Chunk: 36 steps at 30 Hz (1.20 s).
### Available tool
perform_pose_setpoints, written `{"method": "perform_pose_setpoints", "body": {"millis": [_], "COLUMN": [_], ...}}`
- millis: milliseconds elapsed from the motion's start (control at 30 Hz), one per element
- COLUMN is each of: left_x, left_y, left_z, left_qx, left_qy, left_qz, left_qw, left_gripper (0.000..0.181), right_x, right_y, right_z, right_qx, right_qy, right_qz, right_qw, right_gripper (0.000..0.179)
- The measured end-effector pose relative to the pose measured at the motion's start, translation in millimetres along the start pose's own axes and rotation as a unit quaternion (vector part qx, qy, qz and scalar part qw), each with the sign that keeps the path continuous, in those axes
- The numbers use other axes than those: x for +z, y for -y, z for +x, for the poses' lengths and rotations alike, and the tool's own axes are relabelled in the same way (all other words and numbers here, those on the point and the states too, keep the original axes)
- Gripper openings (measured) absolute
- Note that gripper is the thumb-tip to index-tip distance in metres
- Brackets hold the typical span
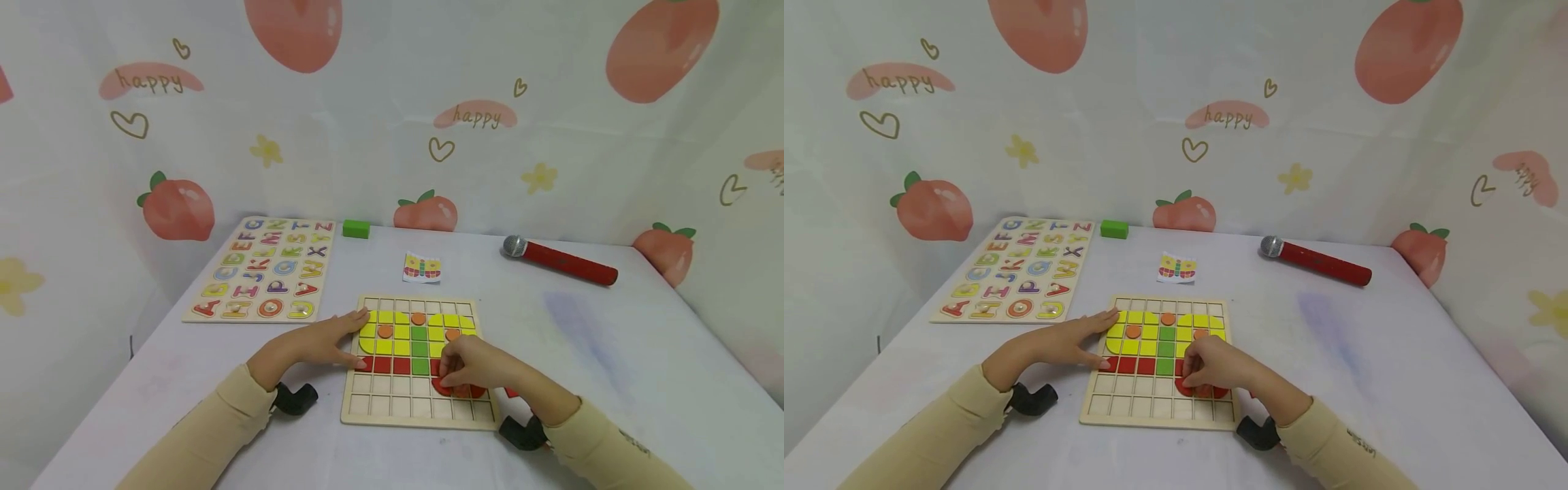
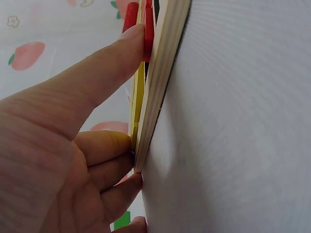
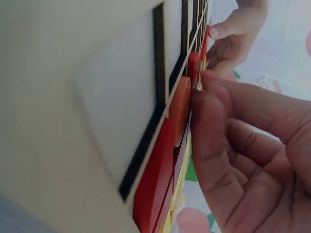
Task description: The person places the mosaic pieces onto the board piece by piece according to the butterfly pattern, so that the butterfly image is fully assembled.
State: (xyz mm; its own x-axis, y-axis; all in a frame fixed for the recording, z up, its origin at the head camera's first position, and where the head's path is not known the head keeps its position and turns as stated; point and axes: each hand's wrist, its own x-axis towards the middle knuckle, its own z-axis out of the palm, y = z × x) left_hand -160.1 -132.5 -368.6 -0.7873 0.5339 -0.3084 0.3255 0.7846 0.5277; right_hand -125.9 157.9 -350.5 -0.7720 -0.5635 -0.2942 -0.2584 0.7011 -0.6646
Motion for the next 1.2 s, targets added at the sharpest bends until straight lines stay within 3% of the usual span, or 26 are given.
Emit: {"method": "perform_pose_setpoints", "body": {"millis": [233, 467, 833, 1200], "left_x": [0.4, -0.2, 0.1, 0.5], "left_y": [1.5, 2.7, 5.2, 3.0], "left_z": [1.1, 1.0, 1.3, 1.9], "left_qx": [0.011, 0.001, 0.007, 0.001], "left_qy": [0.002, 0.004, 0.004, 0.003], "left_qz": [-0.001, 0.002, 0.001, 0.012], "left_qw": [0.9999, 1.0000, 1.0000, 0.9999], "left_gripper": [0.093, 0.095, 0.095, 0.094], "right_x": [0, -7, -30, -30], "right_y": [-2, -12, -56, -102], "right_z": [-1.9, -16.3, -72.1, -128.1], "right_qx": [-0.006, 0.010, 0.051, 0.102], "right_qy": [0.001, -0.005, -0.027, -0.059], "right_qz": [0.017, 0.042, 0.143, 0.164], "right_qw": [0.9998, 0.9990, 0.9881, 0.9794], "right_gripper": [0.010, 0.014, 0.027, 0.034]}}
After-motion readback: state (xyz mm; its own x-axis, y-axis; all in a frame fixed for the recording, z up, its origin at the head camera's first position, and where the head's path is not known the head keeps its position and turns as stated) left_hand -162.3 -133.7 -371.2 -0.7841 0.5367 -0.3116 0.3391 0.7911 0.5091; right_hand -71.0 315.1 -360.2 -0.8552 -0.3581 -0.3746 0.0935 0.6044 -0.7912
